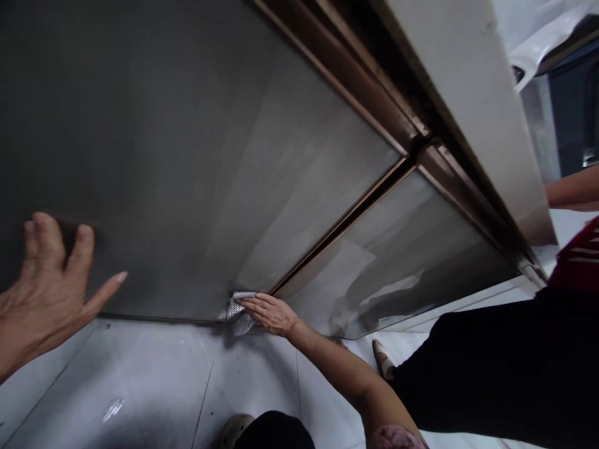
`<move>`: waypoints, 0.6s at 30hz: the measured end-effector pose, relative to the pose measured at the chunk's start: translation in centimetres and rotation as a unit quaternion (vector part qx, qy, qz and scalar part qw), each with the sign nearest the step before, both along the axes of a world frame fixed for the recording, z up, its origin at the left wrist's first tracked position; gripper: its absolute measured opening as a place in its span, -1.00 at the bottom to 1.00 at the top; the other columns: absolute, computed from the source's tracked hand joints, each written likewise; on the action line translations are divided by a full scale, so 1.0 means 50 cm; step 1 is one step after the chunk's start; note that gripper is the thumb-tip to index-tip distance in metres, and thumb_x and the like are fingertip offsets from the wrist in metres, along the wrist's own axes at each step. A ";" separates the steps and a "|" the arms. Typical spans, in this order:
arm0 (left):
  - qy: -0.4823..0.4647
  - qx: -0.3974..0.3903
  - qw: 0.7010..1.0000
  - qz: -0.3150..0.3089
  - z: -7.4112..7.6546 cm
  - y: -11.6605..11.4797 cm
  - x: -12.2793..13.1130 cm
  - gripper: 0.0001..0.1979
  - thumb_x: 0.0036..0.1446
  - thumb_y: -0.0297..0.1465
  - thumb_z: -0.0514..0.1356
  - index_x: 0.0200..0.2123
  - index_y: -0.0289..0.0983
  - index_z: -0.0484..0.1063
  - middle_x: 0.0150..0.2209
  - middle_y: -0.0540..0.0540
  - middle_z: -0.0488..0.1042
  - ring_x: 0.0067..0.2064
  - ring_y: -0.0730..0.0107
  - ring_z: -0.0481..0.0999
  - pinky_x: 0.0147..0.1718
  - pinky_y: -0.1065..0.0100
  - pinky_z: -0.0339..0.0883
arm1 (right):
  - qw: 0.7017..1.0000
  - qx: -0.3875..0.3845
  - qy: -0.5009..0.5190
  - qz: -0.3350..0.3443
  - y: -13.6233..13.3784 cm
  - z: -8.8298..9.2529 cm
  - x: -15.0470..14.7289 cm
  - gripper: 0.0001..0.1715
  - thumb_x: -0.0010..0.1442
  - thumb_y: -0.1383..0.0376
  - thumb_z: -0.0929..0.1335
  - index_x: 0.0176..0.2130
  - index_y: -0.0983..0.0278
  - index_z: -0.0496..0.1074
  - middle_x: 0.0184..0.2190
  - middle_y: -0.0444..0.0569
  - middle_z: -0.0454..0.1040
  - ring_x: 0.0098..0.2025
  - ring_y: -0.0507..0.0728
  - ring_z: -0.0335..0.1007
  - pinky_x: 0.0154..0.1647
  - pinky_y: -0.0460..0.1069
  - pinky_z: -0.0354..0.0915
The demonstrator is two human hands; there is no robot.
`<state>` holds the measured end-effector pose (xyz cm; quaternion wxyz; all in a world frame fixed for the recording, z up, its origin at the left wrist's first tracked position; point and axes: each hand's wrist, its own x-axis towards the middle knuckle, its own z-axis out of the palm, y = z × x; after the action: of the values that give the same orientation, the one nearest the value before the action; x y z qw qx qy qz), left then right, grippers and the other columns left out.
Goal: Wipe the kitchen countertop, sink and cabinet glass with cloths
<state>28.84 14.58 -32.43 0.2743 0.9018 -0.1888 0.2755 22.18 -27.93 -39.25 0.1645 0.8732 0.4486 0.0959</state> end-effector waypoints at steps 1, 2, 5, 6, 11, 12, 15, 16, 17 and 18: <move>-0.003 -0.004 1.000 -0.004 0.001 -0.001 0.001 -0.13 0.36 -0.01 -0.03 0.44 0.09 -0.66 0.46 0.02 -0.84 0.49 -0.44 -0.47 0.35 -0.50 -0.16 | 1.000 0.008 -0.027 0.001 -0.001 0.045 0.000 -0.47 0.50 0.37 0.11 0.35 0.36 0.27 0.39 0.01 0.31 0.47 -0.02 0.07 0.52 0.03 0.03; -0.006 -0.005 1.000 -0.005 0.002 0.000 0.002 -0.13 0.36 -0.02 -0.03 0.43 0.11 -0.66 0.46 0.05 -0.84 0.49 -0.43 -0.47 0.36 -0.49 -0.15 | 0.998 0.018 -0.058 -0.004 -0.001 0.091 0.000 -0.48 0.49 0.37 0.12 0.34 0.34 0.27 0.40 0.02 0.29 0.49 0.00 0.03 0.52 0.06 0.02; -0.014 -0.006 1.000 -0.007 0.003 0.008 0.006 -0.15 0.35 -0.01 -0.05 0.44 0.12 -0.63 0.48 0.08 -0.80 0.50 -0.43 -0.40 0.36 -0.47 -0.09 | 0.984 0.062 -0.163 -0.035 -0.005 0.232 -0.006 -0.52 0.45 0.34 0.18 0.28 0.27 0.35 0.40 0.07 0.28 0.51 0.11 0.00 0.53 0.18 0.00; -0.014 -0.002 1.000 -0.010 0.003 0.012 0.007 -0.16 0.35 0.00 -0.05 0.44 0.12 -0.62 0.48 0.08 -0.79 0.50 -0.44 -0.38 0.36 -0.46 -0.07 | 0.974 0.078 -0.207 -0.055 -0.007 0.281 -0.008 -0.53 0.43 0.34 0.20 0.26 0.23 0.37 0.40 0.07 0.29 0.50 0.14 0.02 0.53 0.23 -0.01; -0.006 0.010 1.000 -0.007 0.000 0.018 0.006 -0.18 0.37 -0.01 -0.07 0.44 0.12 -0.61 0.48 0.08 -0.79 0.50 -0.43 -0.38 0.34 -0.49 -0.06 | 0.863 0.147 -0.453 -0.169 0.012 0.523 0.001 -0.37 0.44 0.27 0.13 0.38 0.49 0.20 0.45 0.39 0.09 0.53 0.44 -0.13 0.41 0.53 -0.05; -0.003 0.009 1.000 -0.005 -0.001 0.016 0.006 -0.18 0.37 -0.02 -0.08 0.44 0.12 -0.62 0.48 0.07 -0.80 0.50 -0.43 -0.40 0.33 -0.51 -0.07 | 0.847 0.166 -0.473 -0.178 0.024 0.557 0.007 -0.28 0.45 0.21 0.09 0.41 0.60 0.10 0.45 0.48 0.04 0.53 0.50 -0.19 0.39 0.56 -0.06; 0.000 0.004 1.000 -0.005 -0.001 0.009 0.004 -0.18 0.37 -0.05 -0.08 0.45 0.08 -0.62 0.47 0.05 -0.82 0.50 -0.41 -0.46 0.35 -0.50 -0.13 | 0.816 0.198 -0.512 -0.180 0.063 0.582 0.026 -0.17 0.46 0.13 0.01 0.43 0.70 0.00 0.45 0.53 -0.04 0.53 0.56 -0.27 0.38 0.56 -0.07; -0.002 0.003 1.000 -0.007 0.000 0.009 0.004 -0.18 0.37 -0.05 -0.07 0.45 0.07 -0.62 0.47 0.05 -0.82 0.50 -0.40 -0.47 0.36 -0.48 -0.15 | 0.813 0.199 -0.519 -0.172 0.073 0.561 0.030 -0.18 0.46 0.14 0.01 0.43 0.69 0.01 0.47 0.51 -0.06 0.54 0.56 -0.27 0.38 0.56 -0.07; -0.004 0.004 1.000 -0.007 0.000 0.010 0.003 -0.18 0.37 -0.05 -0.07 0.45 0.07 -0.61 0.48 0.05 -0.81 0.50 -0.39 -0.47 0.37 -0.47 -0.15 | 0.814 0.197 -0.521 -0.164 0.080 0.527 0.032 -0.20 0.45 0.16 0.02 0.44 0.67 0.01 0.48 0.48 -0.09 0.54 0.56 -0.29 0.38 0.57 -0.06; -0.004 0.007 1.000 -0.010 0.001 0.012 0.003 -0.19 0.37 -0.05 -0.08 0.45 0.08 -0.61 0.48 0.06 -0.81 0.50 -0.39 -0.45 0.37 -0.47 -0.14 | 0.819 0.195 -0.516 -0.161 0.084 0.480 0.031 -0.22 0.44 0.21 0.05 0.45 0.63 -0.01 0.50 0.45 -0.13 0.54 0.55 -0.31 0.38 0.58 -0.06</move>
<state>28.97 15.19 -32.40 0.2696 0.9006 -0.2013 0.2751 23.74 -23.74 -15.23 0.2110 0.7695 0.1232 0.5900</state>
